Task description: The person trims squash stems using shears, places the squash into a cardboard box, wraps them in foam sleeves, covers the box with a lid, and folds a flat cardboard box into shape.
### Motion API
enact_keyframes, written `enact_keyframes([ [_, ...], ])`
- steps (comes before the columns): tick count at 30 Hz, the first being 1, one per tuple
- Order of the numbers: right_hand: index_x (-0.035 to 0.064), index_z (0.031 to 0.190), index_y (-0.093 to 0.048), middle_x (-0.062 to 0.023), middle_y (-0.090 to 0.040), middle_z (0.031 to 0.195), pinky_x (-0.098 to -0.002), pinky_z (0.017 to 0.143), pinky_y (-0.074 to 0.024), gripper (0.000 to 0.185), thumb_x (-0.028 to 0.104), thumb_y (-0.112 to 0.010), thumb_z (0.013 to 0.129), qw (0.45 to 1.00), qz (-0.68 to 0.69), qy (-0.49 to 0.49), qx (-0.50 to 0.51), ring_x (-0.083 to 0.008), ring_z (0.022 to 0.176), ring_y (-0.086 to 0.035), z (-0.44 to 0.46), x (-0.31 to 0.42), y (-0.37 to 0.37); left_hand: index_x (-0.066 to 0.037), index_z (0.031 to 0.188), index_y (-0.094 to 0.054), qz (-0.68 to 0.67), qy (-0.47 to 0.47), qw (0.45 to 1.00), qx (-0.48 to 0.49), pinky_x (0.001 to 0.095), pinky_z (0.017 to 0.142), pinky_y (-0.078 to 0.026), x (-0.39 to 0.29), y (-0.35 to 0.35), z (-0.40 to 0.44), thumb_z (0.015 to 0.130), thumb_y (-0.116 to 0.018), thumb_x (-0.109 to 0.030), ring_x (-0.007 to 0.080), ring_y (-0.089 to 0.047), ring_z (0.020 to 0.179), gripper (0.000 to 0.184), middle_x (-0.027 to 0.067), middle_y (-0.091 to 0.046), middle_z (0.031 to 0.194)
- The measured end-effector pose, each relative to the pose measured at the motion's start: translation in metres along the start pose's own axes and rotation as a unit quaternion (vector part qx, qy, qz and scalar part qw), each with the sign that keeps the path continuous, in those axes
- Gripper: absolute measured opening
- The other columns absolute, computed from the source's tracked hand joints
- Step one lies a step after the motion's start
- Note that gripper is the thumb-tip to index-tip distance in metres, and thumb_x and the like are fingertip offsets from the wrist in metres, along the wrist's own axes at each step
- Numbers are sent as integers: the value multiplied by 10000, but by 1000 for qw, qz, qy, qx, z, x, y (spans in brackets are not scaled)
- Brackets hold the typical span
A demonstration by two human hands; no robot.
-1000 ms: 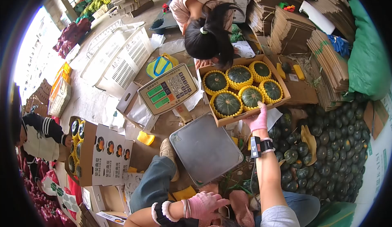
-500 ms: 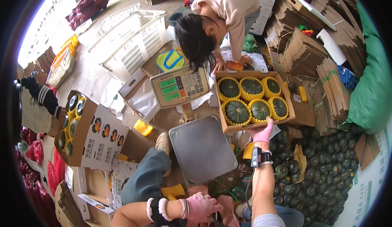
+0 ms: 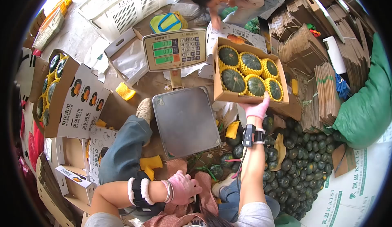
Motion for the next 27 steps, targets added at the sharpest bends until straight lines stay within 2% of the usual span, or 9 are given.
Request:
enact_keyframes([
  [6, 77, 1268, -391, -190, -390, 1286, -585, 1013, -242, 752, 553, -601, 725, 998, -28, -49, -31, -374, 1175, -351, 25, -4, -33, -137, 1130, -536, 14, 12, 1000, 25, 423, 746, -385, 4, 1, -6, 752, -587, -299, 264, -563, 956, 414, 97, -572, 1029],
  [10, 10, 1247, -333, -241, -398, 1225, -580, 1044, -250, 756, 526, -596, 761, 996, -69, 53, 11, -405, 1196, -351, 45, 13, -61, -138, 1123, -545, 17, 24, 999, 32, 412, 735, -380, 6, -6, -1, 760, -581, -283, 249, -562, 942, 392, 87, -575, 1018],
  [11, 3, 1264, -299, -254, -395, 1239, -576, 1045, -262, 731, 504, -560, 800, 975, 102, -108, 164, -419, 1205, -351, 93, 9, -59, -139, 1118, -549, 22, 27, 999, 38, 413, 735, -375, 4, -4, -3, 768, -574, -275, 245, -558, 940, 376, 84, -575, 1021],
  [13, -13, 1281, -273, -272, -391, 1270, -563, 1042, -290, 662, 461, -483, 868, 934, 143, -116, 306, -433, 1217, -356, 107, 21, -79, -134, 1114, -551, 34, 24, 999, 16, 416, 735, -373, 4, -4, 0, 770, -575, -274, 248, -556, 937, 372, 83, -574, 1021],
  [14, -20, 1281, -281, -276, -389, 1286, -554, 1038, -306, 620, 440, -444, 898, 953, 6, 25, 301, -434, 1220, -360, 69, 26, -122, -132, 1112, -552, 44, 19, 999, 11, 418, 735, -372, 2, -5, 1, 771, -575, -274, 250, -555, 936, 370, 83, -574, 1021],
  [16, -40, 1237, -366, -280, -377, 1310, -518, 1050, -310, 537, 404, -366, 935, 962, -76, 88, 247, -404, 1241, -363, 43, 21, -149, -126, 1117, -551, 49, 34, 997, 51, 426, 746, -375, 5, -6, 5, 764, -582, -274, 246, -542, 958, 384, 79, -575, 1022],
  [22, 29, 1199, -476, -162, -595, 1083, -447, 934, -434, 364, 249, -485, 909, 916, -138, -43, 374, -302, 1060, -558, -11, 21, -65, -130, 1181, -503, 111, 25, 992, 53, 434, 847, -377, -10, 13, 3, 783, -555, -296, 252, -534, 1000, 434, 99, -572, 1017],
  [25, 49, 1252, -434, -149, -593, 1088, -396, 883, -475, 377, 183, -505, 906, 950, -293, 88, 64, -287, 1029, -582, -119, 76, 29, -133, 1185, -496, 180, -1, 984, 4, 472, 880, -372, -23, 15, 7, 792, -546, -361, 283, -530, 1012, 457, 110, -570, 1037],
  [27, 57, 1286, -397, -138, -551, 1162, -362, 864, -472, 439, 164, -537, 884, 927, -323, 188, -20, -254, 1018, -586, -222, 118, 86, -122, 1179, -500, 200, -10, 980, -5, 470, 879, -374, -33, 17, 8, 776, -566, -356, 299, -526, 1015, 471, 116, -568, 1043],
])
Point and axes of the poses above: each hand's wrist, its own z-axis towards the middle knuckle, its own y-axis out of the back of the hand, x = y × z, the point moved 10 cm from there along z, towards the middle knuckle
